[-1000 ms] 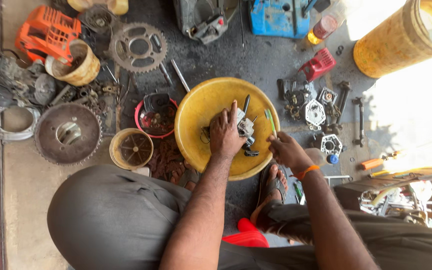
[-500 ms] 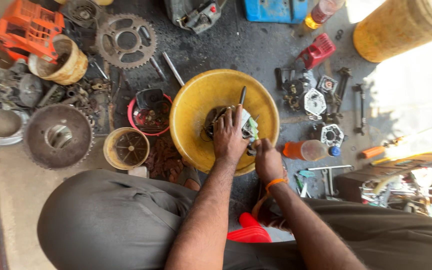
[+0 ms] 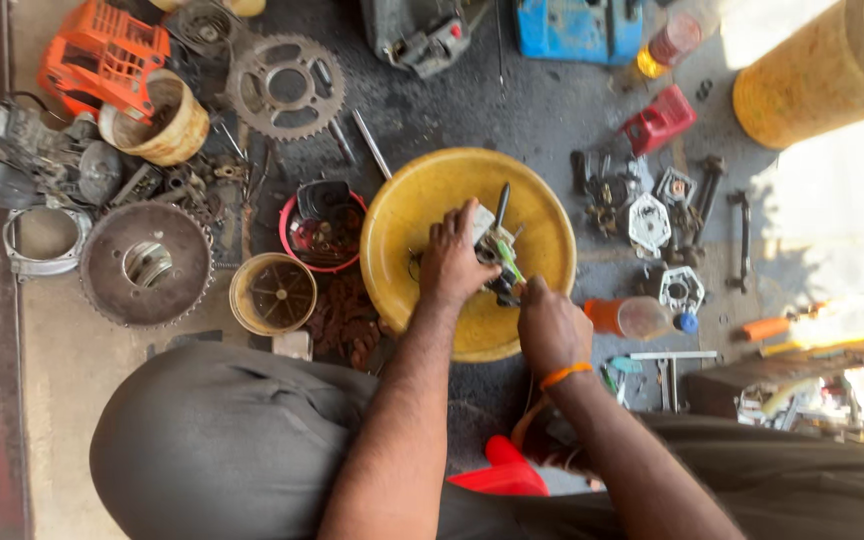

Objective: The person sits on a low stool and washes a small engine in a yellow basin. They pour orange liquid from a plastic bottle over the engine, then scrub the engine with a brush, turning it to clean different sides, and pour more liquid over it again near the end.

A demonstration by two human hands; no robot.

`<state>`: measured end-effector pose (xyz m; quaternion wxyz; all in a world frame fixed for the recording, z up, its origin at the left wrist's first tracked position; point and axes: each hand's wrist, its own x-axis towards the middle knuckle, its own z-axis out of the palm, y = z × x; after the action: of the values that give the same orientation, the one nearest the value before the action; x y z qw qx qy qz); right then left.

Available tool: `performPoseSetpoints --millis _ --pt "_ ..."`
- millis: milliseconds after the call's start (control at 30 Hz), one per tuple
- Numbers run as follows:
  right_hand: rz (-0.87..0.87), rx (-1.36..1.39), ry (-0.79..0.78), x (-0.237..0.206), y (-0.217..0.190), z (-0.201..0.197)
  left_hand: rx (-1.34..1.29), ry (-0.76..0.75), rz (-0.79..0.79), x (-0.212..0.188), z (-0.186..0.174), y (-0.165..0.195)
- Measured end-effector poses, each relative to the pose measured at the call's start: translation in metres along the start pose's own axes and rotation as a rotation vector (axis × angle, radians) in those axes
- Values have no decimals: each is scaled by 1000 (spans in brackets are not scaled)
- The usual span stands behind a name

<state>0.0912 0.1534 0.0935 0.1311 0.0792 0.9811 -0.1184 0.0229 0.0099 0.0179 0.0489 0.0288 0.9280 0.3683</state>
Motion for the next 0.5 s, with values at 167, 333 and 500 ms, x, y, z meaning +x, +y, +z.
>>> performPoseSetpoints --millis 167,333,500 --pt "-90 12 51 1 -8 -5 -81 9 -50 -2 0 -4" --pt "-1 0 24 11 -14 6 -107 80 -21 5 -7 -4" --pt "-51 22 53 18 -23 21 -69 161 -98 -4 3 5"
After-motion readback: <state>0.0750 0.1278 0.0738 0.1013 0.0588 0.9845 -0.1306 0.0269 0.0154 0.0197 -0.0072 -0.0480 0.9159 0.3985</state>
